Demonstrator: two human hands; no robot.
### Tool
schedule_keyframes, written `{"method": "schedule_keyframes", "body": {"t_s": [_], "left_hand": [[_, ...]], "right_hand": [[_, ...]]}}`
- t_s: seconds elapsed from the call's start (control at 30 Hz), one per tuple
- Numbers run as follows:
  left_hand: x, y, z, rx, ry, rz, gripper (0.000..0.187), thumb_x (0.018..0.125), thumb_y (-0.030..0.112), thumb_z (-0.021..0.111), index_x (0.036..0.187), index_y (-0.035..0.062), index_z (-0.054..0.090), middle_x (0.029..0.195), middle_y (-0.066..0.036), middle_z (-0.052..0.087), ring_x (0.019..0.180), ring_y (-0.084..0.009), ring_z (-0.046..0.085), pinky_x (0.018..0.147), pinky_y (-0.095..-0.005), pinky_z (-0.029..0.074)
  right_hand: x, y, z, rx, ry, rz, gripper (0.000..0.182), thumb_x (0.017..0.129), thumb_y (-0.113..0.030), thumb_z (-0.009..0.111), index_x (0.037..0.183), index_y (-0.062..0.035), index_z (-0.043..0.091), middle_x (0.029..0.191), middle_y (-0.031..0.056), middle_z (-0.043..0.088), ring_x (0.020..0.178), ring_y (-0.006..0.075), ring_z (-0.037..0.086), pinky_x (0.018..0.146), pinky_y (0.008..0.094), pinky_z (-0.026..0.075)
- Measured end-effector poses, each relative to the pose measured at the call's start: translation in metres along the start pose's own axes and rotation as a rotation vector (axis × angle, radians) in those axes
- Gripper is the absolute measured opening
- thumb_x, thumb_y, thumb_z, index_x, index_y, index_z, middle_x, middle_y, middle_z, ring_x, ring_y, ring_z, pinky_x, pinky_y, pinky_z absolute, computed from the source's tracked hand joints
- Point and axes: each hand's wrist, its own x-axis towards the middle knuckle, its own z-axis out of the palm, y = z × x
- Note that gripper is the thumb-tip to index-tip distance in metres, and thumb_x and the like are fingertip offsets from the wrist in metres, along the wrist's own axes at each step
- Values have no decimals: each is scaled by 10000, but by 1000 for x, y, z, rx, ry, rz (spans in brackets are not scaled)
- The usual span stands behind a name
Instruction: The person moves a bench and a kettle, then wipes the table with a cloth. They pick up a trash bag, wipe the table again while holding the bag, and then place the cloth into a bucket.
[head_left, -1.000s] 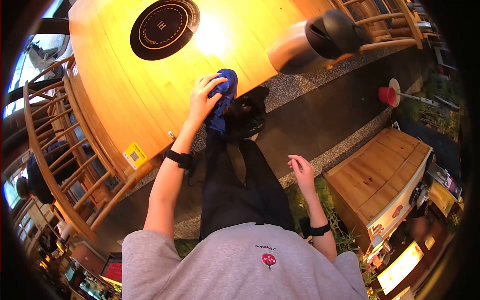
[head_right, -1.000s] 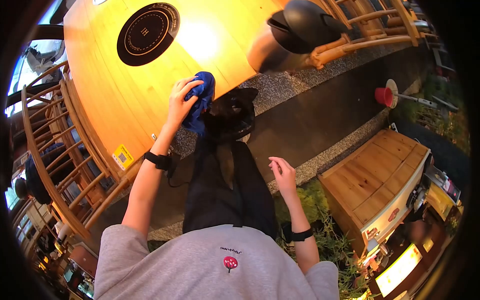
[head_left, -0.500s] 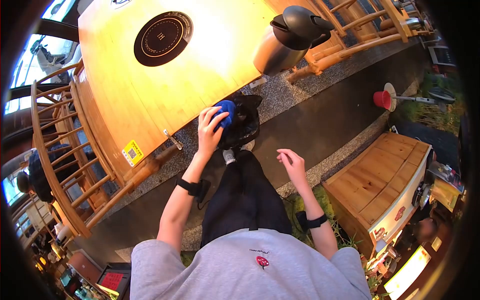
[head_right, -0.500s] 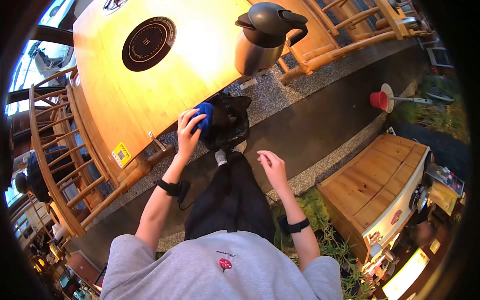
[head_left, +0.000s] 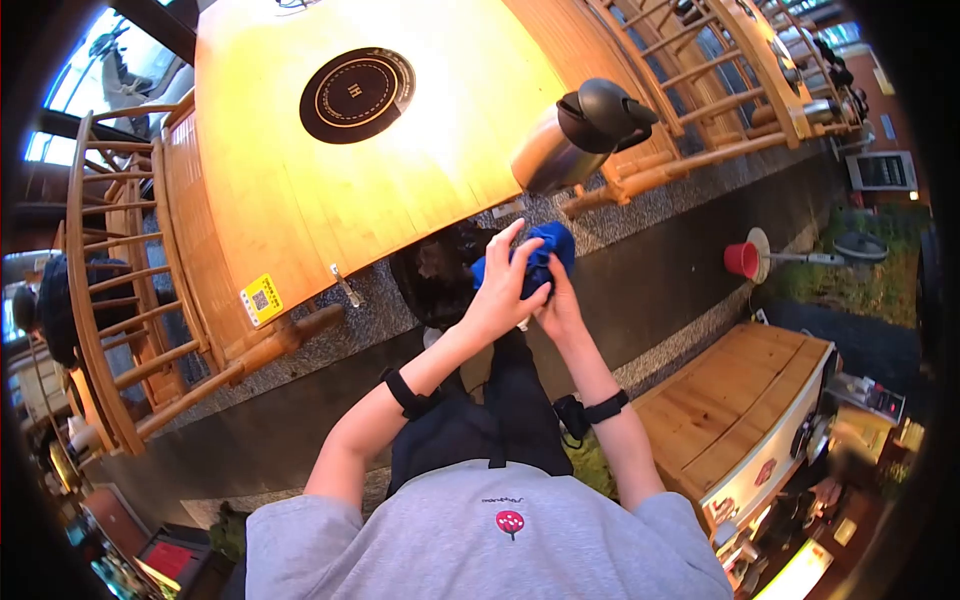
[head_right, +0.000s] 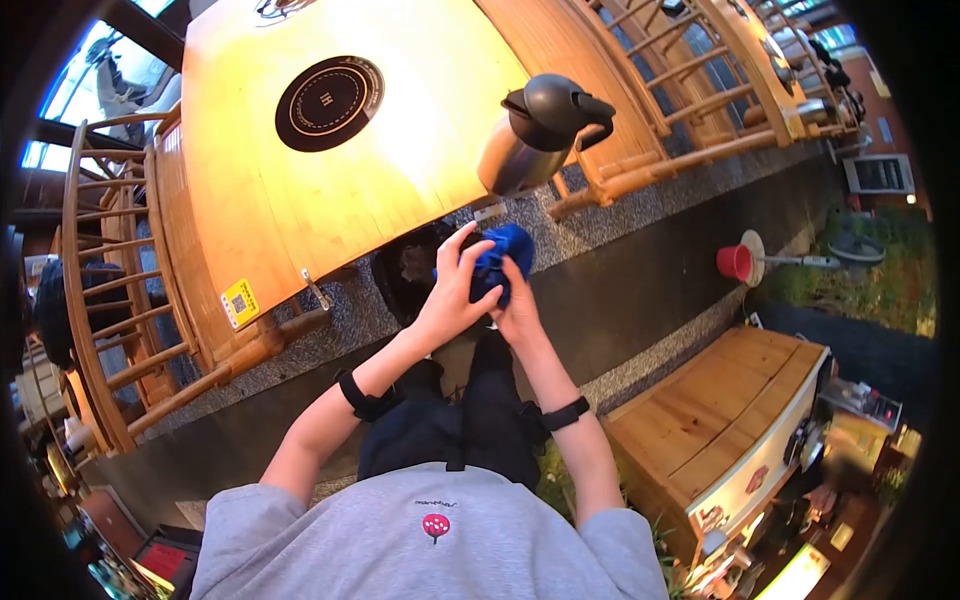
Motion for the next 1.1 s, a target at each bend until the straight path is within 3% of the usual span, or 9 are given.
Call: {"method": "schedule_keyframes", "body": {"t_s": [0.1, 0.3, 0.4, 0.47, 0.5, 0.63, 0.73, 0.87, 1.1], "left_hand": [[44, 28, 20, -224, -57, 56, 484, 796, 121, 660, 1238, 46, 476, 1374, -162, 385, 1297, -343, 351, 1070, -426, 299], [161, 56, 127, -596, 50, -289, 872, 843, 359, 665, 1473, 44, 151, 1525, -159, 187, 1415, -231, 170, 1132, -372, 167], [211, 74, 148, -687, 289, -323, 714, 885, 267, 618, 1444, 25, 244, 1476, -123, 286, 1377, -205, 250, 1120, -339, 170], [232, 87, 162, -1018, 608, -372, 385, 902, 185, 584, 1224, -4, 489, 1201, -69, 563, 1190, -146, 453, 1022, -300, 301], [233, 87, 162, -1021, 631, -447, 283, 905, 174, 578, 1125, 1, 532, 1088, -56, 588, 1091, -140, 491, 972, -294, 328], [206, 98, 142, -951, 736, -629, 143, 910, 153, 577, 831, 41, 541, 756, -19, 526, 785, -124, 516, 796, -273, 398], [174, 113, 113, -901, 925, -800, 91, 865, 105, 642, 831, 61, 570, 712, 25, 486, 675, -81, 456, 649, -244, 371], [138, 103, 73, -736, 1123, -785, 106, 781, 19, 678, 761, 82, 595, 653, 54, 498, 589, -56, 419, 550, -230, 319], [99, 85, -14, -577, 1145, -769, 155, 741, -33, 641, 689, 86, 555, 626, 55, 489, 549, -47, 385, 518, -231, 279]], "right_hand": [[9, -39, -35, 50, 30, -52, 420, 907, -349, 588, 1242, -105, 519, 1176, 36, 595, 1085, 167, 576, 909, 357, 486], [34, -135, -109, 40, 139, 3, 450, 872, -332, 634, 1264, -148, 510, 1192, 20, 591, 1097, 188, 567, 935, 406, 460], [53, -181, -146, -25, 106, -3, 449, 869, -314, 645, 1263, -153, 503, 1184, 7, 585, 1099, 183, 556, 941, 403, 451], [57, -208, -168, -94, 119, 20, 458, 880, -348, 628, 1272, -149, 500, 1219, 8, 573, 1131, 186, 537, 975, 411, 421], [58, -222, -171, -107, 128, 34, 449, 876, -341, 637, 1264, -155, 508, 1190, 4, 586, 1116, 179, 546, 960, 402, 433], [75, -268, -183, -220, 94, 101, 460, 871, -347, 644, 1269, -163, 503, 1192, 3, 577, 1098, 160, 554, 926, 378, 459], [96, -288, -176, -247, 8, 135, 473, 868, -360, 645, 1271, -158, 501, 1200, 4, 573, 1104, 159, 551, 935, 376, 453], [123, -305, -148, -306, -51, 202, 492, 847, -325, 673, 1268, -141, 497, 1155, 3, 582, 1074, 156, 561, 919, 349, 455], [165, -336, -84, -518, -170, 242, 455, 877, -270, 628, 1274, -101, 483, 1160, 16, 583, 1070, 150, 565, 938, 337, 450]]}}
